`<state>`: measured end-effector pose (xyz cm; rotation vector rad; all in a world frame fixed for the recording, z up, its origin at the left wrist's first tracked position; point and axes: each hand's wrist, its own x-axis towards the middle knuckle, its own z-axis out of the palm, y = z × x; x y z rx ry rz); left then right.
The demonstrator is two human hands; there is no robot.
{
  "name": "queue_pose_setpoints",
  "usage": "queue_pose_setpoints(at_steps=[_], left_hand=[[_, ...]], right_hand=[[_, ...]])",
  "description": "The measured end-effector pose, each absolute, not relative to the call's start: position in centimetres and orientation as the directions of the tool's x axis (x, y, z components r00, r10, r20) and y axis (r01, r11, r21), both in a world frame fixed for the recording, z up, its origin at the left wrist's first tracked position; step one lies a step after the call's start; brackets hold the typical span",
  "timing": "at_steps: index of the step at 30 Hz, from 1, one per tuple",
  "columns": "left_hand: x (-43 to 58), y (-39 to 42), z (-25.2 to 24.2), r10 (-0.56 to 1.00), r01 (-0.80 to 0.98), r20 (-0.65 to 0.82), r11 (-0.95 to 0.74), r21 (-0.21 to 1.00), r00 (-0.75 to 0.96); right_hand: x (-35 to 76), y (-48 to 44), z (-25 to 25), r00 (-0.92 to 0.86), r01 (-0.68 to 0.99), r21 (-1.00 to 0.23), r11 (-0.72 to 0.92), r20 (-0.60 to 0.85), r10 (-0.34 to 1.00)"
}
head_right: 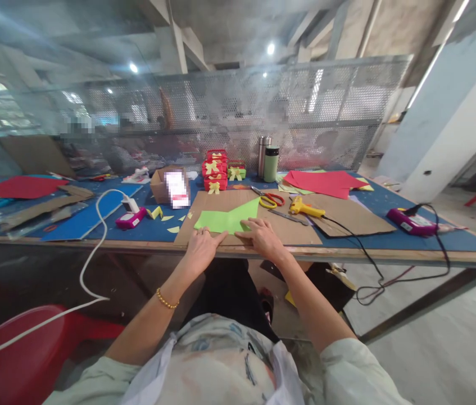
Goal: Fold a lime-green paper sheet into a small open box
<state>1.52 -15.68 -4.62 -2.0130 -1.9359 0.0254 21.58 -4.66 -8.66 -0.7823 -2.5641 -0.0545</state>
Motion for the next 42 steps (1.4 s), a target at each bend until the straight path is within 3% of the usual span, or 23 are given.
queue_pose_setpoints(at_steps=[13, 20, 29, 42], left_hand=[[2.2, -15.8, -4.0, 0.992, 0.951, 0.123, 0.009, -0.308, 0.031], [2.6, -15.6, -3.6, 0.993, 0.951, 0.101, -0.033, -0.308, 0.067], [2.6, -15.5, -3.3, 0.995, 0.954, 0.083, -0.033, -0.299, 0.061], [2.5, -15.5, -2.8, 0.997, 0.953, 0.070, -0.011, -0.303, 0.033]], right_hand=[[21.5, -4.6, -9.6, -0.683, 0.528, -0.020, 0.849, 0.585, 0.438], [21.5, -5.2, -9.4, -0.727, 0.478, 0.045, 0.877, 0.581, 0.367], [20.9, -6.1, -9.0, -0.742, 0.492, 0.082, 0.866, 0.561, 0.368], [21.8, -6.6, -9.3, -0.688, 0.480, -0.073, 0.874, 0.587, 0.427]])
